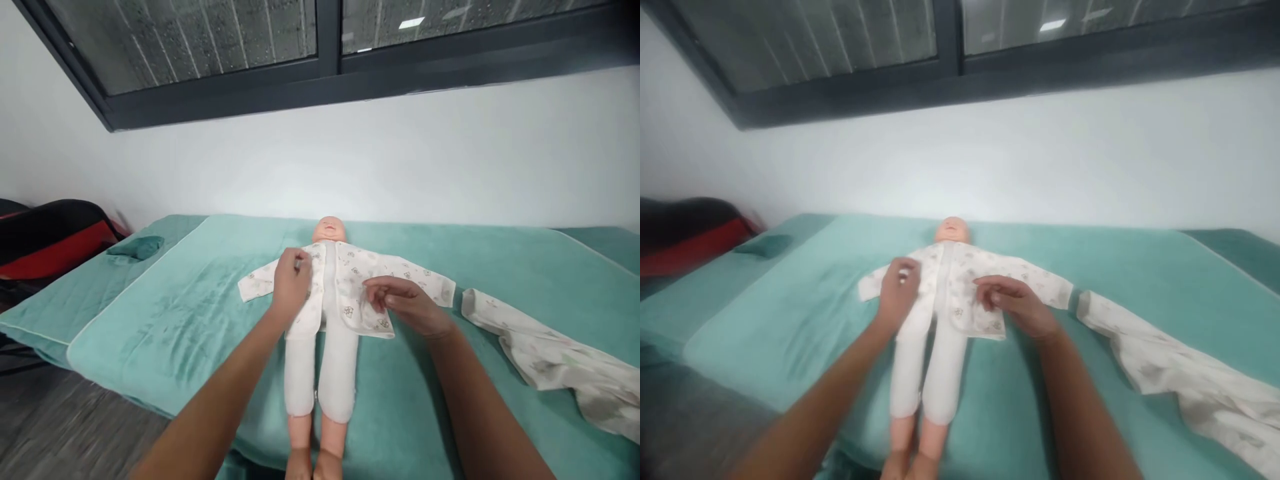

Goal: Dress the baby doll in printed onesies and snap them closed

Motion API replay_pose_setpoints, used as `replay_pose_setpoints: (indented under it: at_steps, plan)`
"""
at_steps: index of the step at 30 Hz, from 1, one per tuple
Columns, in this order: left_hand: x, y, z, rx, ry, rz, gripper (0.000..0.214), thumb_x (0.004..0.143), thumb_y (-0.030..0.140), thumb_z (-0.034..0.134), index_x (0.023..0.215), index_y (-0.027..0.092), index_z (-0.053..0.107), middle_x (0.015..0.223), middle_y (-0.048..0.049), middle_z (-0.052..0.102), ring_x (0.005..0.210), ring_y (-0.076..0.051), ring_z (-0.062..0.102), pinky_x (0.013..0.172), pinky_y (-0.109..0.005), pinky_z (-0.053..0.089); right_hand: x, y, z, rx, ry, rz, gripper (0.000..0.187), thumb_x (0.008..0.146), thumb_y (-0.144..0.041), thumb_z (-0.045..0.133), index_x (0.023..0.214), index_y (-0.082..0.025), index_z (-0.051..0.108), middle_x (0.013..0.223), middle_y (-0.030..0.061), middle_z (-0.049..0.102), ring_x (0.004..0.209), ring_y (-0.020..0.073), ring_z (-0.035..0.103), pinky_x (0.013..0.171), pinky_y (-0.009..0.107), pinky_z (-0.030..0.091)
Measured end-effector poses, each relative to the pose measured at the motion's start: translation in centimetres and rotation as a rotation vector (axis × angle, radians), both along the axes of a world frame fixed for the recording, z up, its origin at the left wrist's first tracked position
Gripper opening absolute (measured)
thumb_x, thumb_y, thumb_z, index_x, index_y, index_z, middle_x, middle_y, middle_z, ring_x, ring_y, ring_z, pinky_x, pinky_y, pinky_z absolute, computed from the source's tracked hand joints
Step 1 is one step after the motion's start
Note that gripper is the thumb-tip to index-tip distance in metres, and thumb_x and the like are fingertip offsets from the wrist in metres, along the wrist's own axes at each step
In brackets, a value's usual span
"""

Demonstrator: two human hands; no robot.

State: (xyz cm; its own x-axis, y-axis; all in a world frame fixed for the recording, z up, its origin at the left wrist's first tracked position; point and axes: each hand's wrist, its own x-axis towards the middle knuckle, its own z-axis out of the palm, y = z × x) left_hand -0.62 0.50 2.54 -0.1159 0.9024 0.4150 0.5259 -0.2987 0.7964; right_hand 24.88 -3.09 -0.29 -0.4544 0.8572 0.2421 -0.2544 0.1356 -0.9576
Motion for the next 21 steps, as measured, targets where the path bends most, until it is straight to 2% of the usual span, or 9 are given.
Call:
replay_pose_setpoints:
  at_steps: [3,6,10,15,17,19,21]
  plan:
    - [-2.7,-3.2,-3.2,-0.118,-0.112,0.082,0.011,0.088,0.027,0.048,0.090,0.021,0.058,0.093,-0.0022,0.066,0.087,-0.017,0.061,0.081,-0.030,0.050,-0.4,0.0,-0.3,-0.034,0.006,-0.142,0.031,0.081,-0.039,0.070,0.109,-0.025,0.073,0.082,0.0035,0.065,0.071,0.0166,0.055,0.068,0.031,0.046]
    - [-4.1,-4.8,-5.0,-0.193,-0.147,0.037,0.018,0.091,0.034,0.048,0.096,0.022,0.061,0.094,-0.0023,0.069,0.086,-0.018,0.063,0.082,-0.032,0.050,-0.9,-0.1,-0.8,-0.067,-0.091,-0.109,0.031,0.082,-0.037,0.070,0.109,-0.023,0.072,0.089,0.0048,0.066,0.076,0.0175,0.059,0.071,0.032,0.047]
    - [-4.4,-5.2,-5.1,-0.178,-0.136,-0.016,0.025,0.093,0.036,0.046,0.100,0.023,0.066,0.102,-0.0033,0.071,0.094,-0.019,0.064,0.089,-0.034,0.049,-1.2,-0.6,-1.3,-0.112,-0.172,-0.055,0.035,0.081,-0.036,0.071,0.113,-0.022,0.070,0.094,0.0058,0.066,0.079,0.0190,0.062,0.075,0.033,0.050]
    - [-4.8,-5.1,-4.7,-0.183,-0.164,-0.052,0.026,0.093,0.037,0.048,0.097,0.021,0.068,0.095,-0.0016,0.072,0.087,-0.018,0.064,0.081,-0.029,0.049,-1.1,-2.1,-2.0,-0.151,-0.138,-0.003,0.036,0.078,-0.039,0.072,0.109,-0.021,0.070,0.097,0.0087,0.067,0.084,0.0229,0.064,0.078,0.039,0.051]
    - [-5.1,-5.3,-4.9,-0.194,-0.185,-0.075,0.027,0.093,0.040,0.048,0.092,0.020,0.067,0.090,-0.0008,0.072,0.083,-0.017,0.063,0.076,-0.028,0.048,-0.9,-2.5,-2.8,-0.164,-0.099,-0.130,0.032,0.078,-0.041,0.072,0.103,-0.021,0.071,0.094,0.0078,0.067,0.080,0.0212,0.064,0.074,0.037,0.051]
    - [-5.3,-5.4,-5.1,-0.193,-0.210,-0.082,0.029,0.093,0.041,0.047,0.089,0.020,0.066,0.086,-0.0007,0.071,0.081,-0.017,0.062,0.075,-0.027,0.048,-0.8,-2.5,-3.7,-0.156,-0.058,-0.397,0.028,0.077,-0.042,0.072,0.096,-0.022,0.071,0.087,0.0051,0.065,0.075,0.0184,0.061,0.069,0.033,0.050]
    - [-5.5,-5.1,-5.2,-0.190,-0.249,-0.029,0.025,0.093,0.037,0.047,0.093,0.019,0.065,0.084,-0.0014,0.070,0.079,-0.016,0.063,0.076,-0.027,0.048,-0.9,-2.0,-4.7,-0.120,-0.071,-0.703,0.027,0.076,-0.044,0.072,0.091,-0.022,0.069,0.082,0.0029,0.064,0.074,0.0170,0.060,0.068,0.032,0.049]
